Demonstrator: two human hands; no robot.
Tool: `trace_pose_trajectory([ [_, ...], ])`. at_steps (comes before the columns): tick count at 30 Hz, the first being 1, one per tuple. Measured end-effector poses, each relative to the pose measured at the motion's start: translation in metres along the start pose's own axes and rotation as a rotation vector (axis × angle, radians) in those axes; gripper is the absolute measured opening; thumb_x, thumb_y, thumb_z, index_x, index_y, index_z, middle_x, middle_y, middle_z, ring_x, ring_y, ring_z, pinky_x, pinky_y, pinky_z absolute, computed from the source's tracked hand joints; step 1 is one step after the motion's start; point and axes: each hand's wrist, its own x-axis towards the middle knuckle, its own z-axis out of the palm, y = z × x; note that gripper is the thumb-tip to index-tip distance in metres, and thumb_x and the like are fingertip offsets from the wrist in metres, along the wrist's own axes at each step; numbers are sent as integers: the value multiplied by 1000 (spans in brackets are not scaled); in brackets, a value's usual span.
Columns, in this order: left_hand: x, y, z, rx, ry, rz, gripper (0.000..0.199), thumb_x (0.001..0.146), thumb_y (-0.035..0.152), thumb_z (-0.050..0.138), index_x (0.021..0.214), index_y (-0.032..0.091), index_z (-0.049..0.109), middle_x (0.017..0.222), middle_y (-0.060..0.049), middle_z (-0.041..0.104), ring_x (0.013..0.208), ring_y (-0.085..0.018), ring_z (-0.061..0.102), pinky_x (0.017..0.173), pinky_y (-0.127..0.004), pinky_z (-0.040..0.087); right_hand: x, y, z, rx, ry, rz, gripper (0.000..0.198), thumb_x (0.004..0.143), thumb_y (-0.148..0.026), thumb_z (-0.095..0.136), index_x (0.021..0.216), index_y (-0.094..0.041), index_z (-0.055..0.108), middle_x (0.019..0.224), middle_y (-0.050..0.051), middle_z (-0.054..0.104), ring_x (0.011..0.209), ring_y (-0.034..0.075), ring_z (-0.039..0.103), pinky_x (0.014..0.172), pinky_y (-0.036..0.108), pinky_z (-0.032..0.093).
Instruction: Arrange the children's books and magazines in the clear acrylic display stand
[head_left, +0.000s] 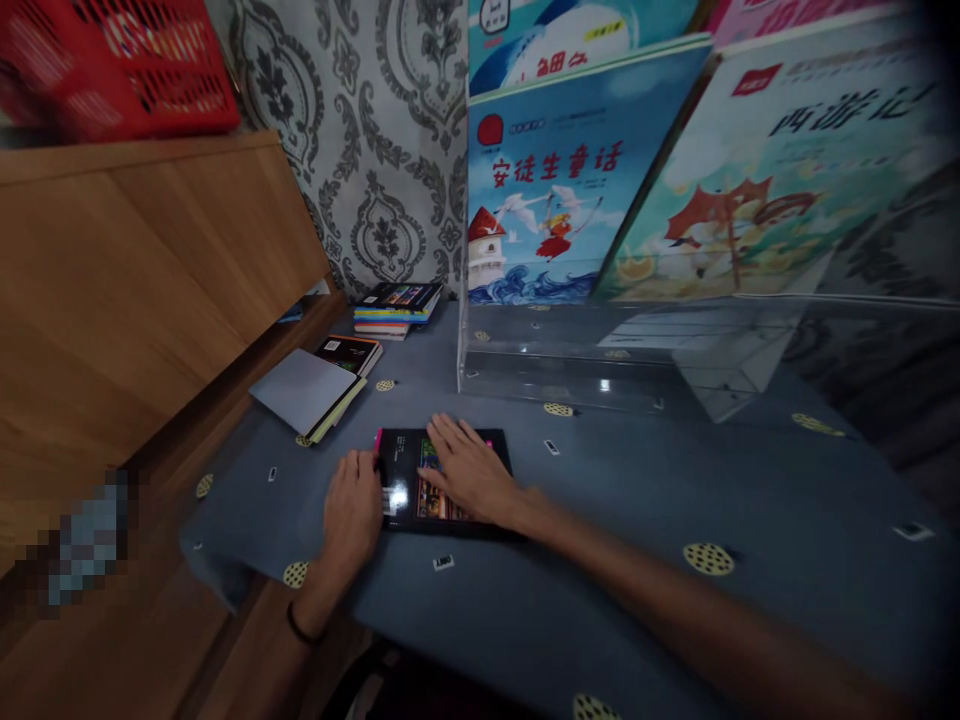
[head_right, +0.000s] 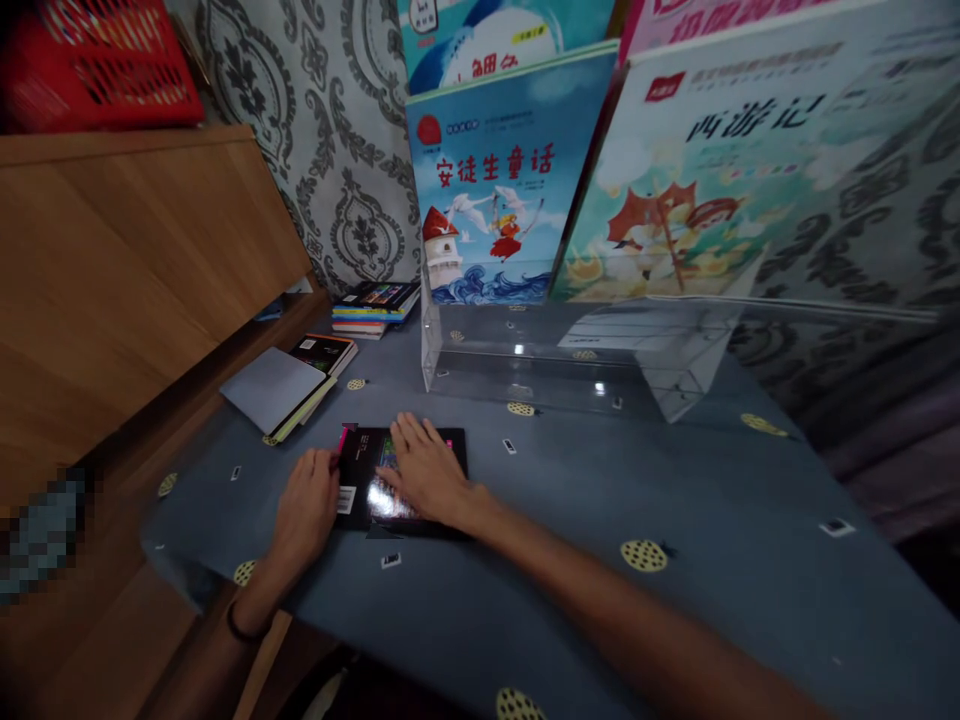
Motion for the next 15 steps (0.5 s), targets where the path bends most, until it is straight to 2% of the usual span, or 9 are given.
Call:
trace_pose_trajectory([
  [4, 0, 2, -3, 11, -1, 24, 22, 97, 11, 36, 104, 17, 56, 95, -7, 59, 88, -24, 57, 80, -38, 50, -34, 21, -6, -10, 42, 85, 78, 100, -60, 27, 149, -1, 40, 157, 24, 36, 150, 32, 27, 121, 53, 27],
  [9, 2, 1, -8, 84, -61, 89, 29, 94, 8, 38, 113, 16, 59, 104, -10, 63, 95, -26, 59, 82, -41, 51, -66, 27, -9, -23, 77, 92, 80, 100, -63, 26, 152, -3, 37, 157, 23, 36, 150, 32, 26, 119, 54, 30],
  [12, 9, -2, -3, 78, -58, 174, 39, 92, 6, 37, 126, 14, 56, 126, -15, 63, 119, -29, 57, 96, -46, 49, -72, 27, -8, -23, 104, 77, 80, 99, -64, 28, 155, -7, 32, 159, 21, 35, 150, 32, 26, 119, 55, 30],
  [15, 19, 3, 7, 27, -64, 214, 41, 98, 15, 34, 136, 12, 52, 143, -18, 56, 139, -30, 45, 110, -51, 42, -72, 27, -7, -22, 128, 77, 80, 99, -64, 30, 157, -10, 27, 159, 20, 35, 150, 31, 27, 120, 54, 29],
])
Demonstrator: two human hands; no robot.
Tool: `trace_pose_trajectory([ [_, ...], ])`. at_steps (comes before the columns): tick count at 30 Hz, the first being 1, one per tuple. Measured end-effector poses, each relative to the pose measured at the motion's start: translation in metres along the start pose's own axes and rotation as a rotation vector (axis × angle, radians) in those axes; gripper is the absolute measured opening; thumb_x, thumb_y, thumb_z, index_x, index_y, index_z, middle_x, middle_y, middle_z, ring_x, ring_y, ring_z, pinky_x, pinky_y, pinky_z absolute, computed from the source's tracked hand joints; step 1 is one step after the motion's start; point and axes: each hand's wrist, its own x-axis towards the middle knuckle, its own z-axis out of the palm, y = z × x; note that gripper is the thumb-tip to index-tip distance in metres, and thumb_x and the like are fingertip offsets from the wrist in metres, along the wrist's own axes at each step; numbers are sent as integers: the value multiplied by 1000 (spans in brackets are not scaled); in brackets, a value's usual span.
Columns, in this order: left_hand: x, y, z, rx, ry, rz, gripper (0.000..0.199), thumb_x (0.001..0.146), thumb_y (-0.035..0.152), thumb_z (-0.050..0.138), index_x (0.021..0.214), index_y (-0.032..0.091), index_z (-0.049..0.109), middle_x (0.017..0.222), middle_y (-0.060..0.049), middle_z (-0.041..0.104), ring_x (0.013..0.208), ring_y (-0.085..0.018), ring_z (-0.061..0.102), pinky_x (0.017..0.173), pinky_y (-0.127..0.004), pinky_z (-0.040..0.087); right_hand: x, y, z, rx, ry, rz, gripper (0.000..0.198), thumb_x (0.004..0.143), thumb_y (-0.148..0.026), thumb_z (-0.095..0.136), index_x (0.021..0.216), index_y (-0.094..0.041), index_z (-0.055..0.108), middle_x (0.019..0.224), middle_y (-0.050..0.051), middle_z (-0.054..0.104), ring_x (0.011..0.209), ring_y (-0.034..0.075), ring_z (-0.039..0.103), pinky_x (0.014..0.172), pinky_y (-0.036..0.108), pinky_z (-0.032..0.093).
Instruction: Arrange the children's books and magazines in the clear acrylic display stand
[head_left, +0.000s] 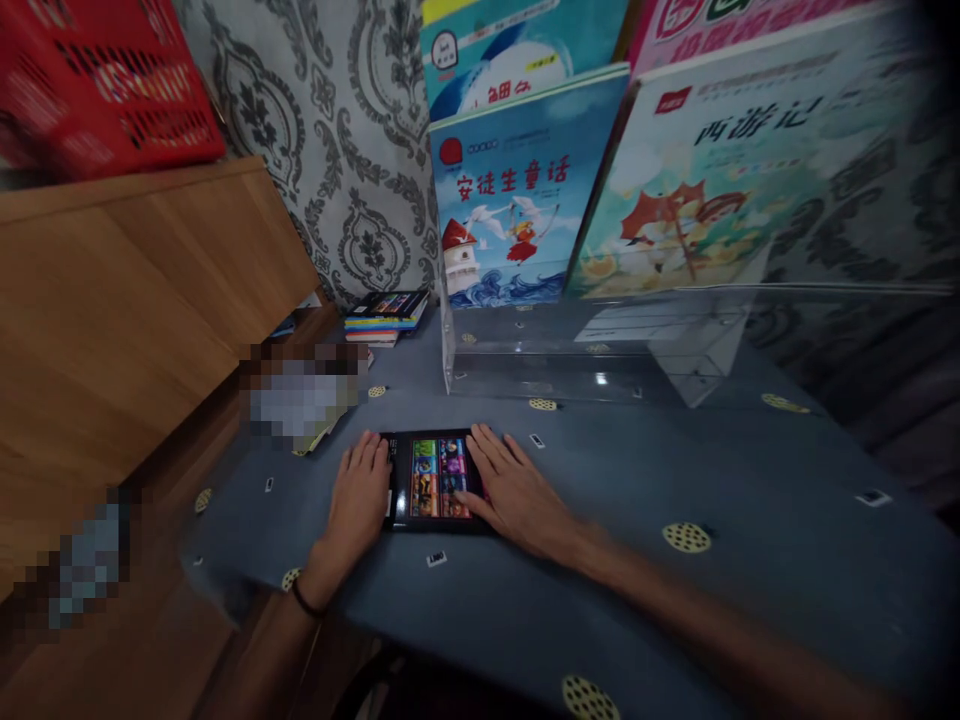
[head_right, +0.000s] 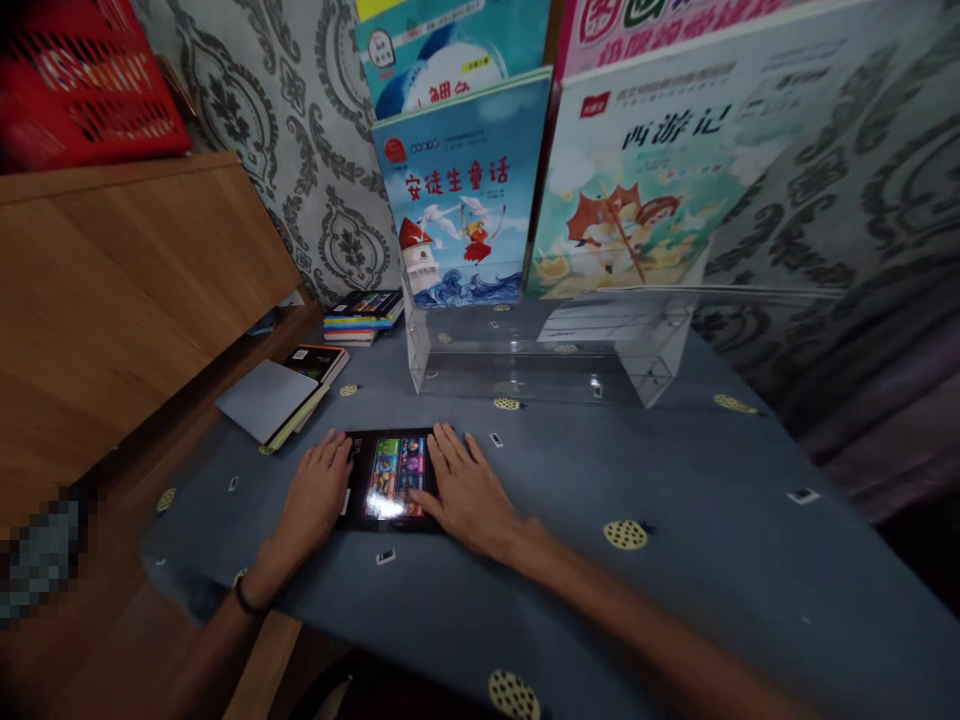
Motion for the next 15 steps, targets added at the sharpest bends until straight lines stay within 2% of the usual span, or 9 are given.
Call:
trace_pose_trajectory([
  [4, 15, 21, 7, -80, -70, 49, 48, 103, 32, 32, 146, 13, 44, 153, -17, 47, 146, -28, 39, 116, -53, 37, 2, 0, 1, -3, -17, 12, 80, 98, -64, 31, 155, -7, 31, 159, 21, 35, 150, 32, 27, 120, 54, 28],
  [9, 14, 47, -2, -136, -161, 233, 50, 104, 36, 31, 151, 20, 37, 159, -12, 38, 150, -24, 30, 120, -52, 32, 1, -1, 1, -21, -44, 8, 78, 99, -62, 28, 153, -6, 35, 158, 22, 36, 150, 32, 25, 120, 56, 28],
  [12, 12, 41, -8, -134, -191, 240, 53, 104, 40, 32, 153, 21, 34, 161, -11, 35, 151, -23, 28, 120, -54, 29, 1, -1, 0, -22, -33, 4, 78, 100, -62, 27, 153, -6, 35, 158, 22, 36, 151, 32, 25, 120, 55, 28],
  [15, 13, 21, -7, -104, -198, 111, 56, 103, 42, 34, 154, 18, 33, 160, -16, 36, 150, -26, 29, 119, -58, 29, 1, -2, -1, -14, -21, 8, 78, 99, -62, 27, 154, -6, 34, 158, 22, 35, 150, 32, 26, 120, 55, 28],
])
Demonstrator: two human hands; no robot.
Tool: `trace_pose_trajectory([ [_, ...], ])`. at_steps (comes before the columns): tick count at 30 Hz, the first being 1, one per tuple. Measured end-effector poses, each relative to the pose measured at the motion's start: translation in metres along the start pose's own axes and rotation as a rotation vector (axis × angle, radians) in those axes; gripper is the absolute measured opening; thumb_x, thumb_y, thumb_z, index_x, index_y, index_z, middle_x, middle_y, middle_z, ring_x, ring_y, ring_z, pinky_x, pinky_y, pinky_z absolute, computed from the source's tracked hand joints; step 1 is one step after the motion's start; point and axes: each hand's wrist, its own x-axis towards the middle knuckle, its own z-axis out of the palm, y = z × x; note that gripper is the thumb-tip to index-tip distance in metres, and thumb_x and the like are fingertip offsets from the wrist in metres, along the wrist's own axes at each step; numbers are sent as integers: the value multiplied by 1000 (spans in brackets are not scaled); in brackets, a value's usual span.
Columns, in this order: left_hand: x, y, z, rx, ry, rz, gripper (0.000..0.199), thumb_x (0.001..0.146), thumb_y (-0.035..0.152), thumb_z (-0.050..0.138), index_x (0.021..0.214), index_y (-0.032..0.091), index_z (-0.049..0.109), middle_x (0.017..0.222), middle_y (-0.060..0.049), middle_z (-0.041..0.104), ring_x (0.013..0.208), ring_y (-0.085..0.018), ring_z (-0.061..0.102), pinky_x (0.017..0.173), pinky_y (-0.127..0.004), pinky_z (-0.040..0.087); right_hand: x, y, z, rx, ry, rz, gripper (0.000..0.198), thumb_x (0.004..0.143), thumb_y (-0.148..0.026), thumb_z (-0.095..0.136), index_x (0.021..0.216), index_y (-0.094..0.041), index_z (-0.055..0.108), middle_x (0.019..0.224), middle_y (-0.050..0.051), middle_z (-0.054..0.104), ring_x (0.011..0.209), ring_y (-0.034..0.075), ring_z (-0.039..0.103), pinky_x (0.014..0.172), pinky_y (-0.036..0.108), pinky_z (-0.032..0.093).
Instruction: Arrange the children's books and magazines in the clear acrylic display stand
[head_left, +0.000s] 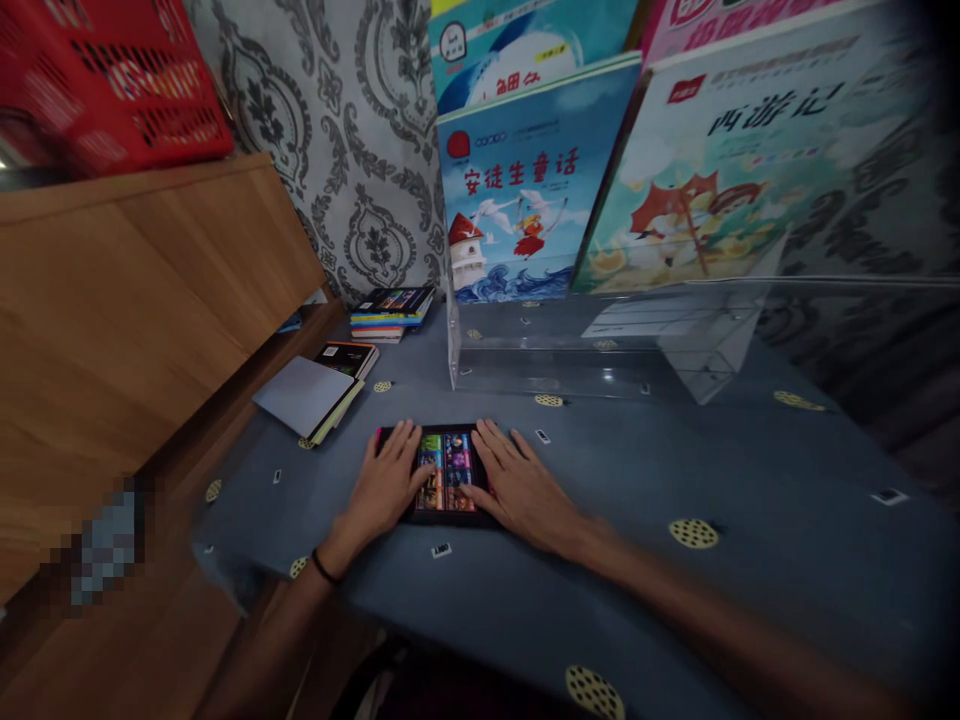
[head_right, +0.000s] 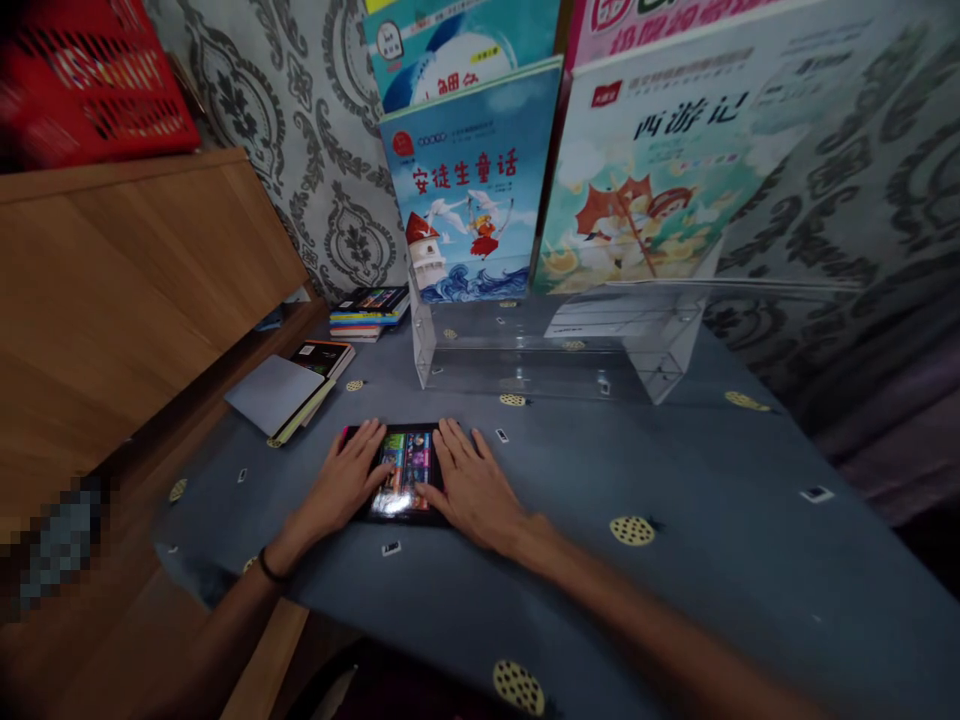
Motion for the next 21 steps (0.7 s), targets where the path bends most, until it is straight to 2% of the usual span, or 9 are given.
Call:
trace_pose_trajectory([
  [2, -3, -16, 1, -9, 13, -82, 55, 103, 40, 34, 153, 15, 34, 159, -18, 37, 150, -28, 29, 117, -60, 31, 0, -1, -1, 3, -2, 1, 78, 99, -62, 28, 153, -6, 34, 158, 22, 35, 150, 32, 28, 120, 55, 29],
  [4, -9, -33, 2, -66, 17, -100, 53, 103, 35, 33, 152, 14, 35, 159, -18, 36, 150, -27, 29, 117, -59, 32, 0, 0, -2, 13, 5, -4, 78, 99, -63, 28, 154, -7, 33, 158, 22, 35, 149, 32, 28, 120, 55, 29],
  [8, -27, -61, 0, -265, -3, -12, 51, 103, 28, 29, 153, 21, 35, 160, -12, 36, 149, -19, 32, 121, -48, 30, 0, 1, -4, 25, 10, -5, 78, 99, -62, 31, 156, -10, 29, 158, 20, 36, 149, 33, 28, 119, 59, 28],
  [11, -35, -75, -5, -364, -17, 35, 50, 102, 27, 29, 151, 24, 38, 159, -7, 39, 148, -17, 33, 122, -44, 30, 9, -5, -8, -9, -27, -32, 73, 100, -57, 32, 153, -7, 36, 156, 22, 38, 149, 34, 29, 120, 60, 24],
  [16, -30, -85, -7, -480, 6, -10, 51, 100, 26, 29, 150, 21, 40, 156, -7, 44, 147, -17, 37, 122, -43, 31, 46, -48, -3, -37, -152, -151, 64, 101, -48, 39, 146, -3, 46, 155, 22, 40, 147, 33, 33, 121, 54, 27],
  [21, -26, -88, -5, -574, 26, -9, 52, 100, 27, 29, 151, 16, 34, 152, -11, 50, 144, -17, 42, 122, -43, 31, 67, -98, 5, 18, -173, -314, 58, 101, -45, 45, 146, -7, 48, 154, 22, 42, 148, 33, 32, 120, 56, 27],
])
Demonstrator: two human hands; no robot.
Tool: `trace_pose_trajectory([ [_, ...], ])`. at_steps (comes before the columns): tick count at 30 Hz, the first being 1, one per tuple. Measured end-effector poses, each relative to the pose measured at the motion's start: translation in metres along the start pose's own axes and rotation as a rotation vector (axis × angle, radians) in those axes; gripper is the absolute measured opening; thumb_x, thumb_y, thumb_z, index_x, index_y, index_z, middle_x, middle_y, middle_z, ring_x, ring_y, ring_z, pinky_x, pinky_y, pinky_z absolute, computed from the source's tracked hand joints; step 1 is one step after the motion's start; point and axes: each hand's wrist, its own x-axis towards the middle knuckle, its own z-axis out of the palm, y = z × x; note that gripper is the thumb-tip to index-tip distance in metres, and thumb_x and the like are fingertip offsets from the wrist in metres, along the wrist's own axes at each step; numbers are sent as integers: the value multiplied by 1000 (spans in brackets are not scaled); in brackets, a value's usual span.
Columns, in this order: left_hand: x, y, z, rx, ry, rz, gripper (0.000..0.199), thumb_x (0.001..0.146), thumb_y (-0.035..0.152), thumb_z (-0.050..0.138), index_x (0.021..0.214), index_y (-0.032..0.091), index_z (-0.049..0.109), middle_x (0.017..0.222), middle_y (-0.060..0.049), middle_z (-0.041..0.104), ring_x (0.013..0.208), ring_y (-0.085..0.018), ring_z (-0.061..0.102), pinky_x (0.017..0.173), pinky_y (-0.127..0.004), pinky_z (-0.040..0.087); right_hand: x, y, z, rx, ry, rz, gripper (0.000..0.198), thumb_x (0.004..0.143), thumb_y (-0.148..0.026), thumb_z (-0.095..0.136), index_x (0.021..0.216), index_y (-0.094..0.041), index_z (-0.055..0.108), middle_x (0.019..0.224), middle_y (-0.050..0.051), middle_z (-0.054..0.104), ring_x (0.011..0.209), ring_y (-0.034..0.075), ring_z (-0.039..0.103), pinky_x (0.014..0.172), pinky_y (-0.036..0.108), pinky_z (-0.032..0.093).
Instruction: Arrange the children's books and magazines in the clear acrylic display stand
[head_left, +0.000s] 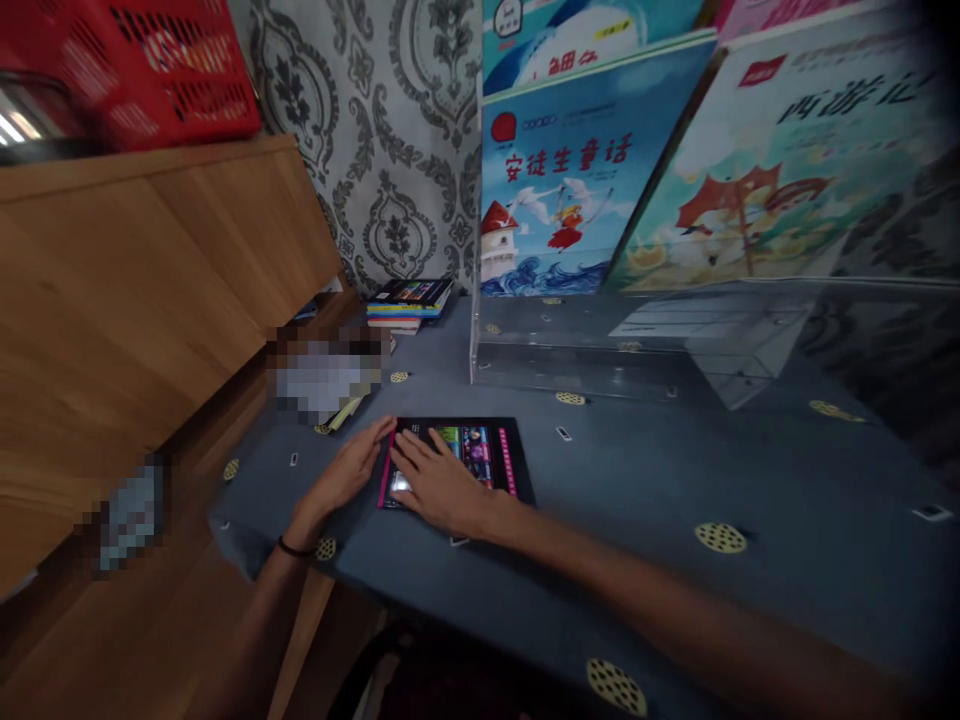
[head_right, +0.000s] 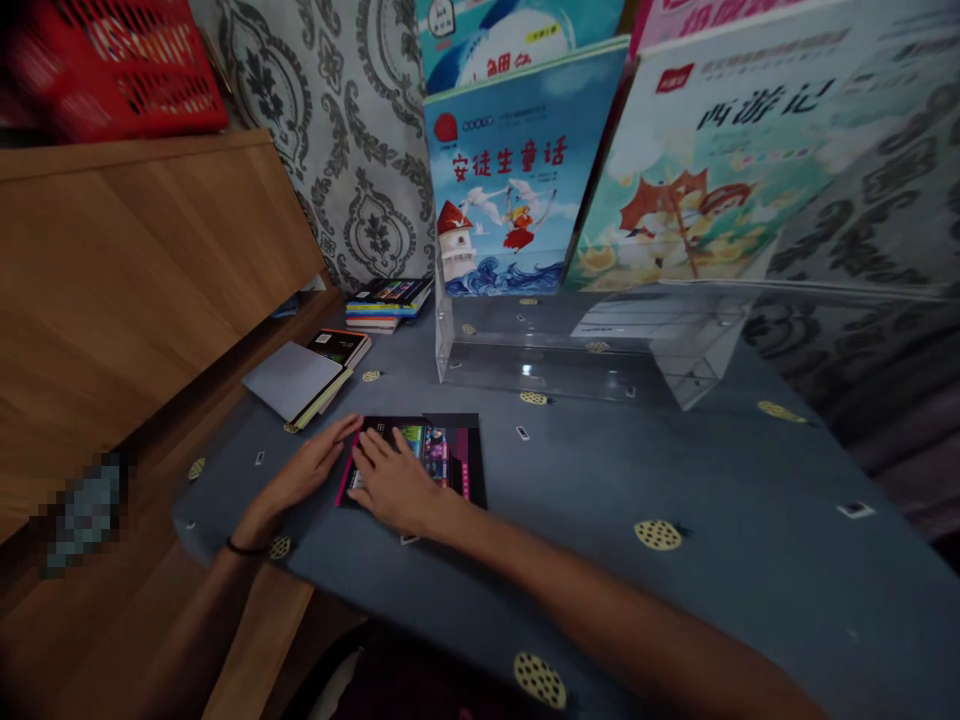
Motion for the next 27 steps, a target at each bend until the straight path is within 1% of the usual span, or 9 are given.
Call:
trace_pose_trajectory([
  [2, 0, -1, 1, 11, 10, -3, 51, 100, 27, 30, 150, 17, 37, 151, -11, 51, 143, -17, 43, 121, -43, 32, 0, -10, -2, 2, -3, -77, 53, 101, -45, 46, 144, -15, 51, 154, 20, 44, 147, 33, 33, 119, 58, 28],
  [5, 0, -3, 4, 52, 26, -4, 49, 100, 28, 33, 147, 17, 41, 150, -11, 52, 143, -19, 43, 121, -45, 33, -11, -15, -6, 9, -15, -171, 46, 101, -42, 49, 143, -26, 53, 155, 15, 44, 147, 32, 34, 117, 61, 28],
  [8, 0, -4, 6, 94, 43, 4, 49, 99, 30, 36, 146, 17, 44, 151, -11, 51, 144, -21, 41, 121, -46, 32, -28, -14, -8, 24, -32, -186, 47, 100, -43, 50, 145, -28, 51, 156, 13, 43, 147, 31, 35, 118, 61, 27],
  [12, 0, -2, 5, 112, 41, 8, 50, 100, 36, 38, 145, 17, 45, 150, -11, 52, 142, -22, 44, 119, -46, 35, -55, -9, -9, 62, -43, -133, 53, 100, -47, 49, 149, -28, 45, 158, 11, 39, 149, 32, 29, 119, 62, 24],
  [15, 0, 1, 3, 124, 38, 13, 50, 100, 38, 38, 145, 18, 45, 150, -11, 52, 142, -22, 45, 119, -46, 35, -73, -4, -9, 71, -52, -72, 55, 99, -47, 50, 150, -27, 43, 160, 12, 36, 150, 34, 24, 119, 65, 21],
  [22, 0, 4, 3, 153, 28, 4, 51, 100, 40, 37, 146, 18, 43, 150, -10, 52, 142, -22, 45, 119, -46, 35, -104, 17, -11, 72, -1, 52, 59, 99, -45, 53, 152, -24, 39, 159, 13, 38, 150, 32, 27, 120, 65, 21],
  [25, -1, 3, 4, 196, 35, 14, 51, 101, 39, 36, 147, 18, 42, 150, -11, 52, 142, -23, 45, 119, -47, 35, -115, 30, -7, 62, -3, 89, 61, 99, -44, 52, 154, -22, 36, 161, 14, 32, 150, 32, 25, 120, 64, 22],
  [27, -4, 5, 5, 258, 18, 22, 51, 101, 38, 36, 148, 20, 41, 152, -11, 50, 144, -23, 42, 118, -48, 36, -121, 37, -5, 64, 27, 118, 62, 99, -45, 51, 154, -21, 34, 162, 13, 29, 151, 32, 24, 120, 63, 24],
])
